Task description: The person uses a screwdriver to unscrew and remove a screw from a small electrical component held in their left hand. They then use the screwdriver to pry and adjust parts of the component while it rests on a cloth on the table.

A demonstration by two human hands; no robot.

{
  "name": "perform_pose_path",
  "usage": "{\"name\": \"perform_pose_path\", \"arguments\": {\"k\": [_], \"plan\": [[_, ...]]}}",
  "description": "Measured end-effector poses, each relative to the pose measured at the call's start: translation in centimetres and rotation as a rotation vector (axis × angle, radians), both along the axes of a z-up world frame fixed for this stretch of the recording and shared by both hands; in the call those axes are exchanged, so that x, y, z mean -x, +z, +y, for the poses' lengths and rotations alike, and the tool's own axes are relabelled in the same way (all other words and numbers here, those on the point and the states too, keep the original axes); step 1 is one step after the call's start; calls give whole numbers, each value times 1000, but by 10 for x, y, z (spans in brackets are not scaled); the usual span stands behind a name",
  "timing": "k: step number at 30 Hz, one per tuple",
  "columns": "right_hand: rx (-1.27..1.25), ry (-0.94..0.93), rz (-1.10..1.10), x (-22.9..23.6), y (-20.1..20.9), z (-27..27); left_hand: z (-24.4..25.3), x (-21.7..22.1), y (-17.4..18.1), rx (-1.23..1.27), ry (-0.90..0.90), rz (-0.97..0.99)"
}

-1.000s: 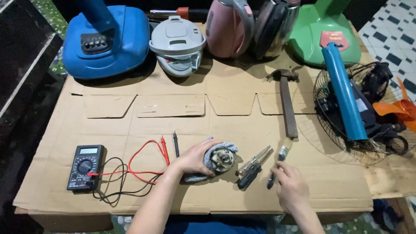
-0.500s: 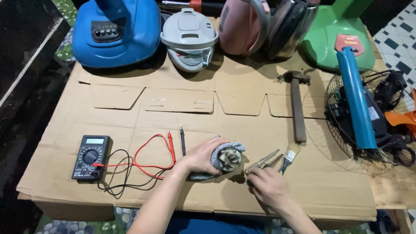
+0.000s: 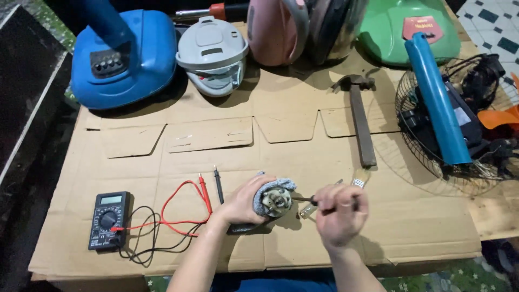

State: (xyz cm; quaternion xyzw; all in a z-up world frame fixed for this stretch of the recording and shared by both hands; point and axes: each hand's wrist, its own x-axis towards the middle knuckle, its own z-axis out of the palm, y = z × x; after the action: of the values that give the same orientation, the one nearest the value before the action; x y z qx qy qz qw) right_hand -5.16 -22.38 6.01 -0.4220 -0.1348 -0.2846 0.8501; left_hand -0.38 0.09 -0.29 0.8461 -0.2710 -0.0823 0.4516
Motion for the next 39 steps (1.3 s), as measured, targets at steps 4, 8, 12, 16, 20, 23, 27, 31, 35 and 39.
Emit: {"name": "perform_pose_path", "arguments": {"k": [4,8,12,16,20,23,27,31,35,39], "plan": [[91,-16,20,1,0,7,-4,-2,10,35,-2,-1],[48,83,14,0,-9,7,-2,-1,5,-18,19,68],[71,134,-14,-1,-5,5,-2,1,10,-25,19,3],[58,185,6,-4,-2,-1,-1,-2,5,-6,-4,11],[161,276,-14,-5,4,-1,-1,-2,8,-5,4,34],[160,306,-11,-6,7,-1,-2,-2,9,0,-4,30],[109,291,30,-10,10,-4,-2,-2,16,4,-17,18],[133,304,34,-11,5,-2,-2,-4,14,-14,-21,53],[203,285,36,-13,-1,3,1,-3,9,-67,-10,37],[149,211,-163,-40,-22,9,8,-13,-15,63,-134,47]]}}
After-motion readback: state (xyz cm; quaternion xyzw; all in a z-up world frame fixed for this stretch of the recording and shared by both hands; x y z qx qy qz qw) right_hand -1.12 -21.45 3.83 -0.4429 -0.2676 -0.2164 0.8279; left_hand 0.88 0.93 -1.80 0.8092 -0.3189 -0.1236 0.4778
